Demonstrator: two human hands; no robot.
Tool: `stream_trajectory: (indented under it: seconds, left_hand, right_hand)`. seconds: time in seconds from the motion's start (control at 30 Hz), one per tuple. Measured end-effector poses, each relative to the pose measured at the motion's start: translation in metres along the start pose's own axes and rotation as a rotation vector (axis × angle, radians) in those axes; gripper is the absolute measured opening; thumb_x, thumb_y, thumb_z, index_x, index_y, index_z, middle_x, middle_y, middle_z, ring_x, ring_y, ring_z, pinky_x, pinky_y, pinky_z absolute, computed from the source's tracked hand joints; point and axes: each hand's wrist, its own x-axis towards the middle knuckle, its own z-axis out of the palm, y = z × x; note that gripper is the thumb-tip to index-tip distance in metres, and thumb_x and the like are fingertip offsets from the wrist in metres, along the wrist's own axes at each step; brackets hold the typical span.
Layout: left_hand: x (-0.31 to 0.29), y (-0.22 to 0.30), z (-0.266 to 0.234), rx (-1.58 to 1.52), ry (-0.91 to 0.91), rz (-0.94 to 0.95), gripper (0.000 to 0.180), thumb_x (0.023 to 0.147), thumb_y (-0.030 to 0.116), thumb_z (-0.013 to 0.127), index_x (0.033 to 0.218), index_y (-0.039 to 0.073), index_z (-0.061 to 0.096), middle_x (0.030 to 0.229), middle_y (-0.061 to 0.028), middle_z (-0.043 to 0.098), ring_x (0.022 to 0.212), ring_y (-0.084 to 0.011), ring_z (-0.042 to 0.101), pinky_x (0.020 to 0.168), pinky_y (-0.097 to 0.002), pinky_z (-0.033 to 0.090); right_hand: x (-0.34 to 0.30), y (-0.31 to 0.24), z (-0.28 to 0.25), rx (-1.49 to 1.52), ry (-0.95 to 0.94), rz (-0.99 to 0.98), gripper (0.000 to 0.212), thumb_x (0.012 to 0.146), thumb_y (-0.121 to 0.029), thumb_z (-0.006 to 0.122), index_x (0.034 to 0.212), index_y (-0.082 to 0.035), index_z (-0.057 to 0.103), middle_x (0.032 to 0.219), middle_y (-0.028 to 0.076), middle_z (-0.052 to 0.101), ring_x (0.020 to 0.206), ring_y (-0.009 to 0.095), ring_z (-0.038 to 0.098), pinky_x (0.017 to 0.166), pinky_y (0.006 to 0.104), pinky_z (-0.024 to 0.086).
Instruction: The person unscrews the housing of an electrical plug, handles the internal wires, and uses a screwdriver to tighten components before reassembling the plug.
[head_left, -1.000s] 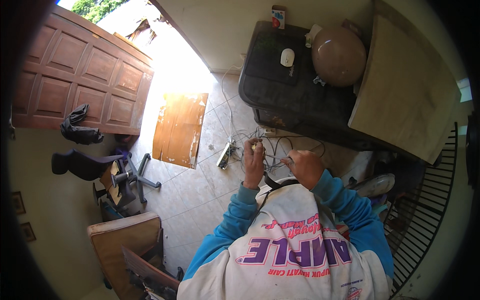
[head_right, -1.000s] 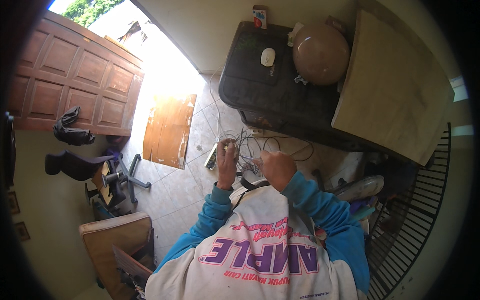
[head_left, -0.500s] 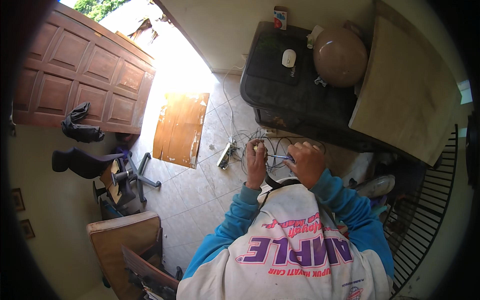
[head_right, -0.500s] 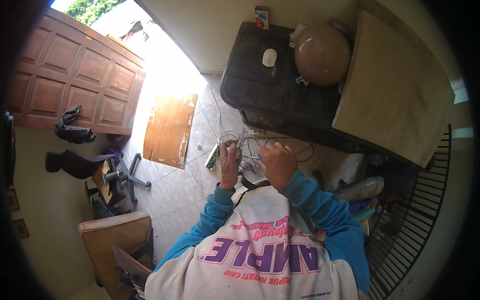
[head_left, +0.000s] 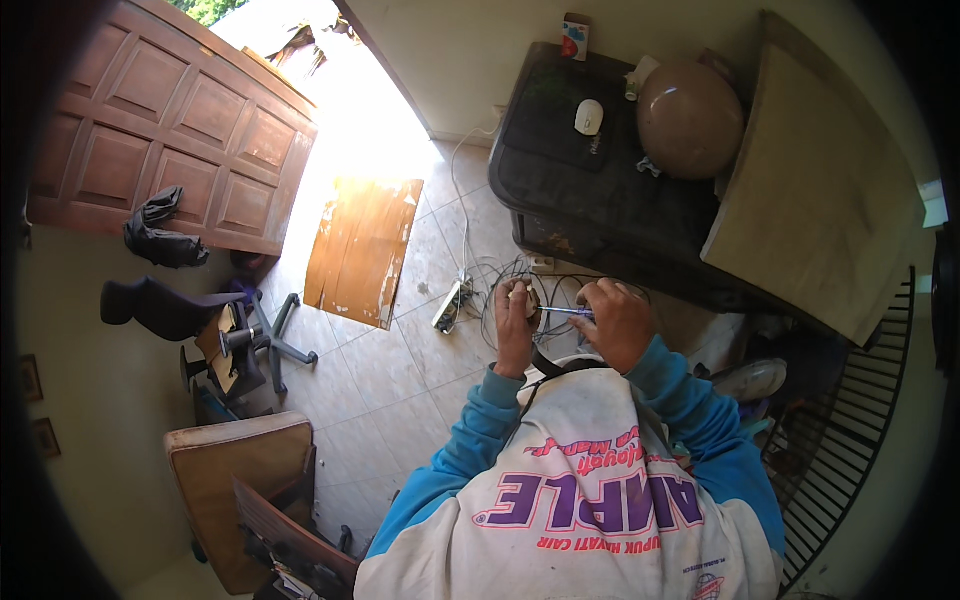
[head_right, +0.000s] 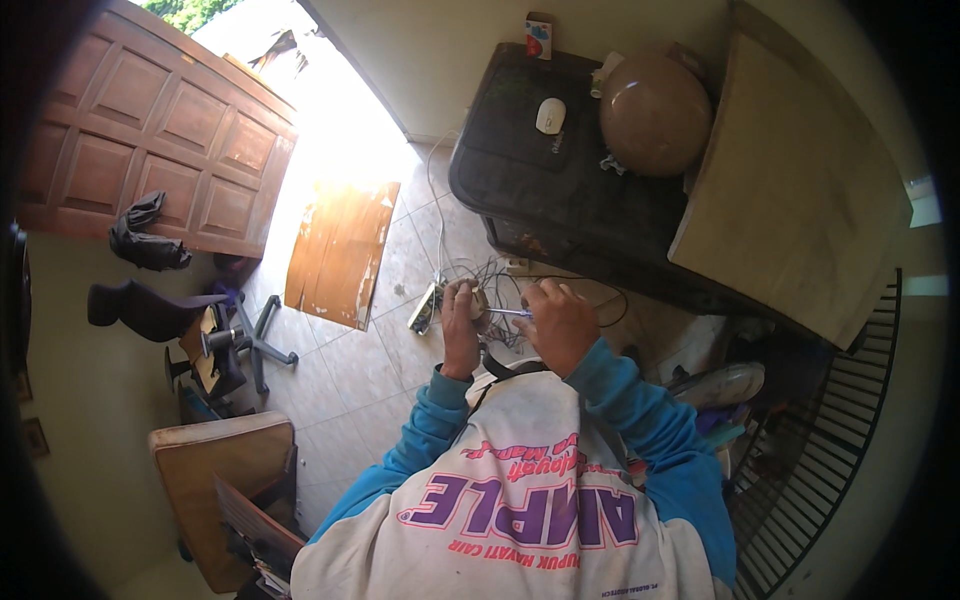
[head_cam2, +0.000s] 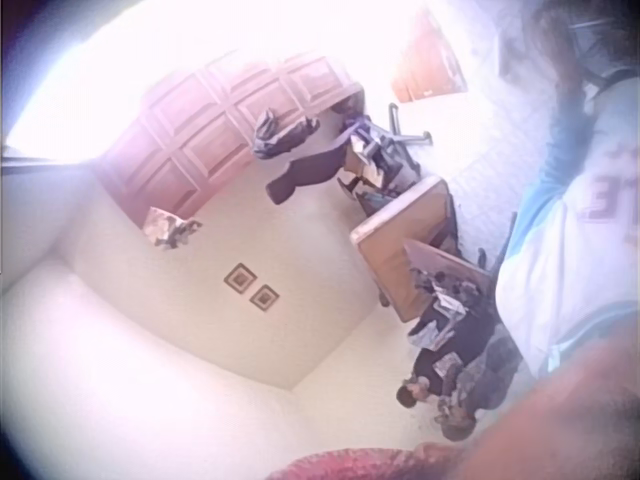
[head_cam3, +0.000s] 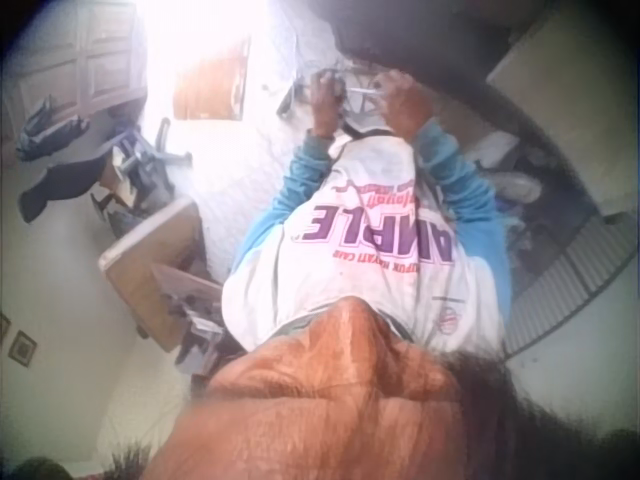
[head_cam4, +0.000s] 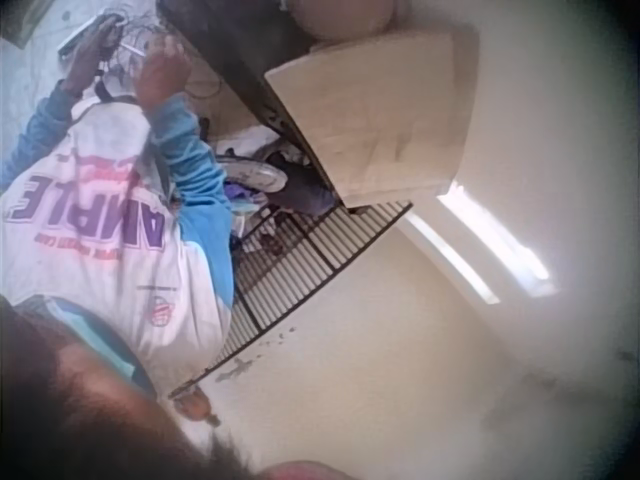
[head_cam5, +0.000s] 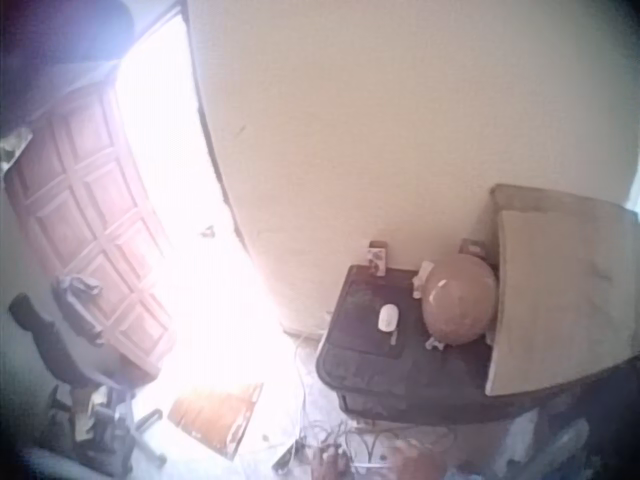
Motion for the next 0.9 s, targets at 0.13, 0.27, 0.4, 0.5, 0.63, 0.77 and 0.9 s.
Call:
stream_trajectory:
  seconds: [0.13, 0.27, 0.4, 0.5, 0.63, 0.77, 0.9]
  left_hand:
    - [0.002, -0.008, -0.003, -0.117, -0.01, -0.055, 0.027, 0.101, 0.034, 0.043, 0.109, 0.01, 0.052, 0.084, 0.0004, 0.049, 0.067, -0.0056, 0.046, 0.054, -0.0193, 0.038]
    - [-0.003, -0.008, 0.003, -0.15, -0.072, -0.06, 0.027, 0.101, 0.032, 0.042, 0.111, 0.01, 0.051, 0.088, -0.0007, 0.05, 0.069, -0.0067, 0.048, 0.057, -0.0209, 0.041]
    - [-0.009, -0.009, 0.007, -0.086, -0.066, 0.008, 0.027, 0.102, 0.031, 0.042, 0.115, 0.008, 0.049, 0.089, -0.0017, 0.051, 0.075, -0.0086, 0.049, 0.063, -0.0232, 0.043]
    - [-0.014, -0.006, 0.012, -0.052, -0.065, 0.057, 0.029, 0.103, 0.029, 0.043, 0.119, 0.006, 0.045, 0.091, -0.0023, 0.05, 0.079, -0.009, 0.048, 0.069, -0.0241, 0.043]
    - [-0.016, -0.018, 0.013, 0.063, -0.058, 0.175, 0.031, 0.102, 0.028, 0.045, 0.122, 0.005, 0.043, 0.094, -0.0025, 0.049, 0.082, -0.0085, 0.046, 0.075, -0.0234, 0.042]
    - [-0.017, -0.02, 0.01, 0.087, -0.076, 0.199, 0.032, 0.102, 0.028, 0.046, 0.123, 0.004, 0.042, 0.095, -0.003, 0.049, 0.086, -0.0092, 0.046, 0.08, -0.0241, 0.041]
    - [-0.017, -0.023, 0.005, 0.132, -0.094, 0.236, 0.031, 0.103, 0.027, 0.043, 0.123, 0.004, 0.043, 0.098, -0.0037, 0.05, 0.089, -0.0104, 0.048, 0.083, -0.0259, 0.042]
  right_hand:
    - [0.0, 0.004, -0.003, 0.135, -0.089, 0.121, 0.028, 0.078, -0.028, 0.076, 0.083, -0.003, 0.063, 0.078, 0.012, 0.064, 0.07, 0.029, 0.063, 0.065, 0.0401, 0.05]
    - [0.003, 0.015, 0.028, 0.508, -0.132, 0.255, 0.033, 0.081, -0.031, 0.073, 0.085, 0.0, 0.065, 0.077, 0.018, 0.066, 0.068, 0.027, 0.065, 0.062, 0.0379, 0.049]
    - [0.005, 0.011, 0.055, 0.672, -0.078, 0.277, 0.03, 0.083, -0.027, 0.073, 0.083, 0.002, 0.064, 0.067, 0.01, 0.061, 0.061, 0.01, 0.049, 0.057, 0.0307, 0.043]
    - [0.007, 0.013, 0.055, 0.657, -0.121, 0.31, 0.03, 0.083, -0.026, 0.073, 0.085, 0.003, 0.065, 0.07, 0.012, 0.063, 0.063, 0.011, 0.054, 0.058, 0.0301, 0.045]
    - [0.005, 0.026, 0.062, 0.794, -0.17, 0.31, 0.032, 0.084, -0.025, 0.072, 0.09, 0.006, 0.067, 0.077, 0.012, 0.068, 0.068, 0.013, 0.061, 0.061, 0.0296, 0.048]
    - [0.005, 0.031, 0.064, 1.091, -0.241, 0.374, 0.031, 0.084, -0.019, 0.072, 0.095, 0.009, 0.066, 0.084, 0.007, 0.067, 0.074, 0.009, 0.058, 0.065, 0.0263, 0.048]
    - [0.01, 0.029, 0.051, 1.205, -0.37, 0.478, 0.021, 0.085, -0.02, 0.072, 0.091, 0.0, 0.067, 0.071, 0.0, 0.061, 0.057, 0.002, 0.045, 0.049, 0.0209, 0.036]
